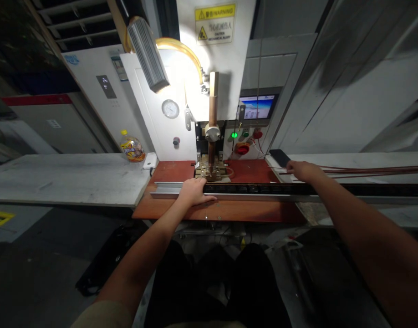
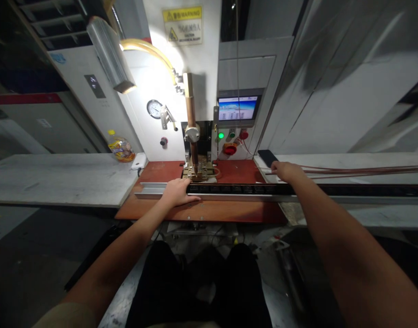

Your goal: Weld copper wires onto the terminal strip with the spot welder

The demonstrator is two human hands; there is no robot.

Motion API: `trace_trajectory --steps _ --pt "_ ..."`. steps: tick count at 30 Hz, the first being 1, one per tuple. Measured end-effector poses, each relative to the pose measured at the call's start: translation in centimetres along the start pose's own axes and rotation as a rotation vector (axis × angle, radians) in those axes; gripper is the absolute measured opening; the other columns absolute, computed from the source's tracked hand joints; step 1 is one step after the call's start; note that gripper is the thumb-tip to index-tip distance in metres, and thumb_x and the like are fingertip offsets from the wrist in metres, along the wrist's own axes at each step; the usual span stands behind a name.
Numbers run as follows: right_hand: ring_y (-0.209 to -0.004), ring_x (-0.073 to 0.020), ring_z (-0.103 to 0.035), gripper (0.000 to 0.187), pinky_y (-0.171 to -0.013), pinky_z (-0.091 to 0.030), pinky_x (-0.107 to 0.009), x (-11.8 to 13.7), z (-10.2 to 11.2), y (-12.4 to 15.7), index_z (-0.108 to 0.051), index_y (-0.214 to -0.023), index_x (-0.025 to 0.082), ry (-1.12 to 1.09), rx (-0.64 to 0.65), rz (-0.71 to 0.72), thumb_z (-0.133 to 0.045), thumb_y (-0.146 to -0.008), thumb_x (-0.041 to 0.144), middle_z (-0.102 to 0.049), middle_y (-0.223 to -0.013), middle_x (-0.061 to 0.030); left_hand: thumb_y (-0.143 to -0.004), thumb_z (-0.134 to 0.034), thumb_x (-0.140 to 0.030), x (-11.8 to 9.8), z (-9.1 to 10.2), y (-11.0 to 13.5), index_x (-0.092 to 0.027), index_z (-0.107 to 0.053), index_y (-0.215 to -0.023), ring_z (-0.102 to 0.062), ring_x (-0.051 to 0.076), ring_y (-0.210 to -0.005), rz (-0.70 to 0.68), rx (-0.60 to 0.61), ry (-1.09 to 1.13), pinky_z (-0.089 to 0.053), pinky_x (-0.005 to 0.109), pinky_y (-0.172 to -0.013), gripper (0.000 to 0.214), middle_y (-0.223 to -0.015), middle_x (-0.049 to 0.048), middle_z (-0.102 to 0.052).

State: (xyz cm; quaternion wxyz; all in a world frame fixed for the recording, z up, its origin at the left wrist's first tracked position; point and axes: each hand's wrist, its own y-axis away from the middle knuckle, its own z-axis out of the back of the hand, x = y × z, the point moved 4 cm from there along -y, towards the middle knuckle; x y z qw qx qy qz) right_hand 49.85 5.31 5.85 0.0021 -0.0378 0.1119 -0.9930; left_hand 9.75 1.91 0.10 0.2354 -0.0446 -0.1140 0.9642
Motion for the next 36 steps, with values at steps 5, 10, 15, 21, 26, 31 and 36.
trace_trajectory --steps 5,10,15,21,26,31,36 --pt "-0.088 -0.0218 -0.062 0.024 -0.073 -0.035 -0.032 1.5 0.6 -0.5 -0.073 -0.106 0.016 0.042 -0.026 0.003 -0.056 -0.098 0.03 -0.076 -0.101 -0.0152 -0.073 -0.055 -0.088 0.2 -0.3 -0.1 -0.021 -0.063 -0.103 -0.067 0.033 -0.103 -0.006 0.003 0.004 -0.048 0.04 -0.087 0.074 -0.106 0.0135 -0.072" --pt "-0.098 -0.0241 -0.066 0.027 -0.079 -0.042 -0.03 5.0 1.0 -1.1 -0.076 -0.109 0.021 0.024 -0.082 0.112 -0.054 -0.097 0.031 -0.077 -0.111 -0.0096 -0.073 -0.055 -0.087 0.2 -0.4 -0.2 -0.021 -0.063 -0.104 -0.067 0.033 -0.105 0.006 0.006 -0.015 -0.048 0.039 -0.086 0.074 -0.109 0.0144 -0.072" --pt "-0.103 -0.0241 -0.067 0.026 -0.088 -0.047 -0.032 9.5 1.1 -0.2 -0.079 -0.102 0.023 -0.111 -0.176 0.282 -0.054 -0.095 0.03 -0.078 -0.109 -0.007 -0.071 -0.055 -0.089 0.1 -0.2 -0.3 -0.021 -0.062 -0.104 -0.067 0.034 -0.104 0.038 0.034 -0.02 -0.049 0.04 -0.084 0.076 -0.111 0.0146 -0.072" --pt "-0.096 -0.0236 -0.07 0.02 -0.087 -0.05 -0.033 14.7 0.9 1.1 -0.078 -0.095 0.022 -0.318 -0.18 0.489 -0.06 -0.092 0.028 -0.078 -0.101 -0.0069 -0.071 -0.058 -0.087 -0.6 0.2 -0.4 -0.02 -0.063 -0.105 -0.068 0.035 -0.106 0.049 0.03 -0.011 -0.05 0.041 -0.084 0.076 -0.11 0.0157 -0.073" --pt "-0.085 -0.0216 -0.071 0.011 -0.08 -0.051 -0.031 18.9 0.9 2.2 -0.079 -0.089 0.023 -0.48 -0.144 0.529 -0.068 -0.087 0.025 -0.079 -0.093 -0.0048 -0.071 -0.06 -0.085 -1.5 0.2 -1.1 -0.02 -0.063 -0.108 -0.068 0.035 -0.105 0.045 0.045 0.026 -0.051 0.042 -0.085 0.075 -0.109 0.0158 -0.073" --pt "-0.077 -0.0181 -0.07 0.007 -0.073 -0.049 -0.027 22.5 0.5 3.5 -0.077 -0.087 0.023 -0.622 -0.108 0.557 -0.076 -0.081 0.02 -0.079 -0.087 -0.0028 -0.069 -0.067 -0.08 -1.5 0.0 -1.8 -0.022 -0.063 -0.112 -0.069 0.033 -0.105 0.029 0.021 0.063 -0.052 0.04 -0.085 0.072 -0.114 0.0132 -0.073" --pt "-0.074 -0.0174 -0.068 0.008 -0.071 -0.048 -0.027 24.4 -0.9 4.2 -0.074 -0.079 0.021 -0.69 -0.076 0.567 -0.079 -0.077 0.016 -0.077 -0.082 -0.003 -0.067 -0.073 -0.076 -1.3 0.5 -1.9 -0.026 -0.062 -0.118 -0.069 0.03 -0.1 -0.024 0.024 0.121 -0.052 0.038 -0.083 0.072 -0.111 0.0092 -0.073"
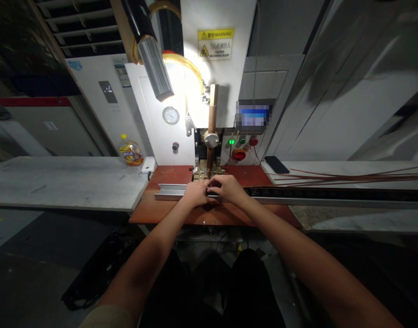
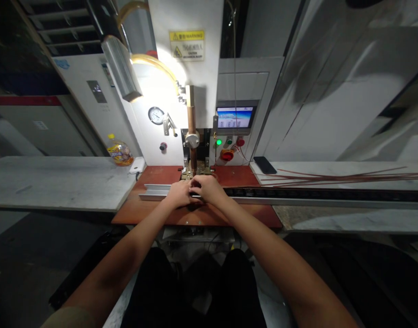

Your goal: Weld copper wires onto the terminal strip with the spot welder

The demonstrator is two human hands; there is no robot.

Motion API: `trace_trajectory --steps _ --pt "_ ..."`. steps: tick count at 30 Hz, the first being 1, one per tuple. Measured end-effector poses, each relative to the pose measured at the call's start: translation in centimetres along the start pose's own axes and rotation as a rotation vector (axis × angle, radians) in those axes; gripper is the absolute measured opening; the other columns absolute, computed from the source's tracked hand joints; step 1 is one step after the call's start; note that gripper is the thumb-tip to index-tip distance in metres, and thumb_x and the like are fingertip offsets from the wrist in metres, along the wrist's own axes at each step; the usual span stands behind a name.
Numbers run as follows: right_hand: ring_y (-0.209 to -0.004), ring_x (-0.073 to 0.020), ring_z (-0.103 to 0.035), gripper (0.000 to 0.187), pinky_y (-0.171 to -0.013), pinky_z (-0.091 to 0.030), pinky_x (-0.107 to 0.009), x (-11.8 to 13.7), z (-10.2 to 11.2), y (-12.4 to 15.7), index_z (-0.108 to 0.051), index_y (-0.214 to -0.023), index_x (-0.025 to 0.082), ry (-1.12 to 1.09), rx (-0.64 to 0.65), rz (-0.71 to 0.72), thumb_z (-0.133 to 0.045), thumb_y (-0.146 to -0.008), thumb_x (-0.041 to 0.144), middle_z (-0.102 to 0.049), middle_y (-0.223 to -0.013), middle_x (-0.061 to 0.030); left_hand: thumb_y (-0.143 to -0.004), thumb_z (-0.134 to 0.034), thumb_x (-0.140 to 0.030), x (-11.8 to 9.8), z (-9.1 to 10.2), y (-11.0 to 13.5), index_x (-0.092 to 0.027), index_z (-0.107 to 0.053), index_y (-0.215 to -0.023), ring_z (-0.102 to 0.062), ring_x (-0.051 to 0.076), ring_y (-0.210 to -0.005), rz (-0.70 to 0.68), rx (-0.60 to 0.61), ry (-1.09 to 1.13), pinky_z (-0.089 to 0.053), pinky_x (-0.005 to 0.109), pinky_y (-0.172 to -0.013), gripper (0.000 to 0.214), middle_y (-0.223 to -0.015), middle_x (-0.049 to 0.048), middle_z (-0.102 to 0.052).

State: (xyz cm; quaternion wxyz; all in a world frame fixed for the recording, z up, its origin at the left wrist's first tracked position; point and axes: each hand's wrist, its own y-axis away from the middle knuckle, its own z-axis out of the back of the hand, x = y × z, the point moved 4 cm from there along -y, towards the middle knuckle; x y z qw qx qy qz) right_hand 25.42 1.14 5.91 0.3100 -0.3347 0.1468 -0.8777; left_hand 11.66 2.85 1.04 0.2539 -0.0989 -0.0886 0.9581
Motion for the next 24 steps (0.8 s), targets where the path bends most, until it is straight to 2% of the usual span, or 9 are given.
trace_trajectory --steps 4,6,9,14,19,24 --pt "-0.069 -0.0165 -0.063 0.015 -0.067 -0.045 -0.026 -0.2 -0.8 0.1 -0.068 -0.071 0.02 -0.011 -0.009 -0.004 -0.082 -0.075 0.017 -0.073 -0.073 -0.0014 -0.075 -0.077 -0.058 -0.1 1.3 0.5 -0.025 -0.065 -0.113 -0.063 0.028 -0.109 -0.063 -0.065 0.068 -0.051 0.038 -0.091 0.052 -0.117 0.0083 -0.071" --pt "-0.069 -0.017 -0.063 0.017 -0.067 -0.045 -0.027 -0.3 -0.8 0.2 -0.066 -0.07 0.02 -0.012 -0.012 -0.017 -0.082 -0.075 0.016 -0.071 -0.073 -0.0015 -0.078 -0.075 -0.047 0.2 1.9 0.7 -0.024 -0.068 -0.109 -0.062 0.027 -0.108 -0.073 -0.097 0.106 -0.05 0.038 -0.093 0.039 -0.113 0.0077 -0.071" --pt "-0.075 -0.0182 -0.064 0.017 -0.071 -0.046 -0.028 -0.3 -0.9 0.6 -0.066 -0.072 0.021 -0.034 0.002 -0.007 -0.077 -0.076 0.009 -0.072 -0.078 -0.0019 -0.084 -0.071 -0.041 0.8 2.2 0.9 -0.025 -0.072 -0.104 -0.064 0.023 -0.102 -0.099 -0.109 0.204 -0.05 0.035 -0.09 0.026 -0.106 0.0044 -0.074" --pt "-0.079 -0.0187 -0.064 0.019 -0.074 -0.049 -0.029 -0.4 -0.8 1.2 -0.066 -0.076 0.021 -0.074 -0.019 0.03 -0.069 -0.076 0.003 -0.069 -0.082 -0.0028 -0.083 -0.076 -0.041 1.7 2.2 1.1 -0.025 -0.076 -0.102 -0.068 0.02 -0.094 -0.125 -0.171 0.364 -0.052 0.031 -0.085 0.025 -0.1 0.0021 -0.077" --pt "-0.078 -0.019 -0.061 0.018 -0.073 -0.049 -0.03 -1.0 -0.8 1.5 -0.064 -0.076 0.021 -0.066 -0.035 0.029 -0.064 -0.077 0.003 -0.067 -0.081 -0.0029 -0.084 -0.077 -0.036 1.2 2.1 1.4 -0.022 -0.078 -0.095 -0.07 0.018 -0.087 -0.125 -0.233 0.456 -0.053 0.029 -0.081 0.018 -0.093 0.0034 -0.078" --pt "-0.08 -0.0194 -0.061 0.017 -0.076 -0.05 -0.031 -1.3 -0.2 1.9 -0.062 -0.08 0.02 -0.054 -0.049 0.034 -0.066 -0.077 0.004 -0.067 -0.084 -0.0039 -0.081 -0.08 -0.029 0.5 2.6 1.3 -0.022 -0.079 -0.087 -0.068 0.017 -0.081 -0.166 -0.28 0.492 -0.051 0.029 -0.079 0.01 -0.087 0.0021 -0.079"
